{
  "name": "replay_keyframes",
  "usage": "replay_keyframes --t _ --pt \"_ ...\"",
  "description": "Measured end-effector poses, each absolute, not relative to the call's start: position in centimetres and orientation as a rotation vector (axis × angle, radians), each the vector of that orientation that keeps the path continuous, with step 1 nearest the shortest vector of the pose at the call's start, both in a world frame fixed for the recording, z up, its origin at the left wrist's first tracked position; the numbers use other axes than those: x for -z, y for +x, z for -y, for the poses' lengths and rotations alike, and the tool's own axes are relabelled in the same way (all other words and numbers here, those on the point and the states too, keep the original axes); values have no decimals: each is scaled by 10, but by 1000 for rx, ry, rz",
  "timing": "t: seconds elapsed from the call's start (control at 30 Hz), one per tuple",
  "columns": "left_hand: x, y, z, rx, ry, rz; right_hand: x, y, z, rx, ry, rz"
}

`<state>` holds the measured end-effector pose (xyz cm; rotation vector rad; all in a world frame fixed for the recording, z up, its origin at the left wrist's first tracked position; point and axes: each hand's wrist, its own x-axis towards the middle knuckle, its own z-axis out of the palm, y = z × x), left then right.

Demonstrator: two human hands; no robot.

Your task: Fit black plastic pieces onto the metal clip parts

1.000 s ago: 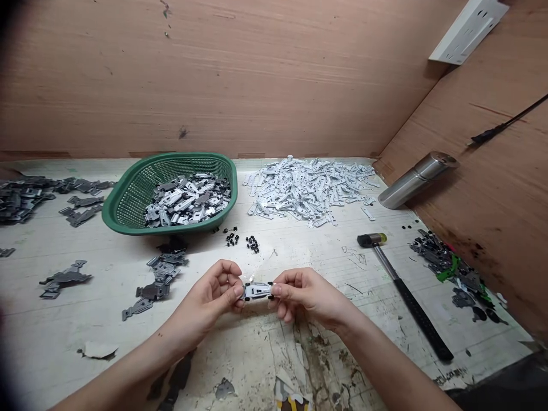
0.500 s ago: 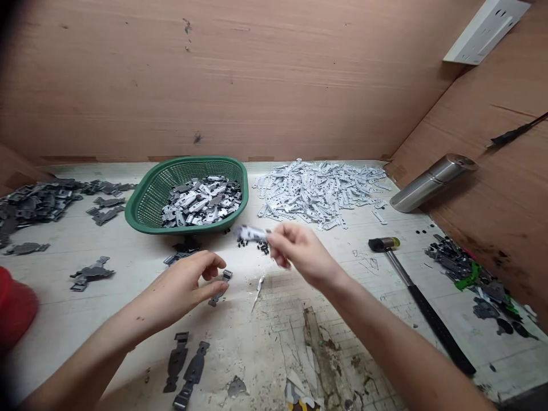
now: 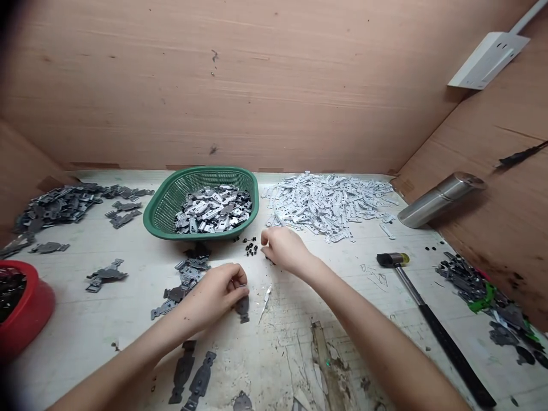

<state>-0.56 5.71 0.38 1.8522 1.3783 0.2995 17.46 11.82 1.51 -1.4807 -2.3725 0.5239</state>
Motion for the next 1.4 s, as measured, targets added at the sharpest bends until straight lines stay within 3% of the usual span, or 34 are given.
replay_keyframes --t 0.23,0.4,0.73,1.13,1.4 --pt "9 14 -40 -388 1120 -1110 12 165 -100 -366 -1547 2506" --pt "6 12 -43 -397 1117 -1122 10 182 -93 -434 -1570 2364" --pt "6 14 -43 -382 1059 -1147 1 206 -36 -924 -1267 1878" --pt "-1 18 -39 -400 983 -1098 12 193 -8 -575 -1220 2039" --pt "-4 16 -41 -396 961 -1087 -5 207 -15 -847 -1268 1852"
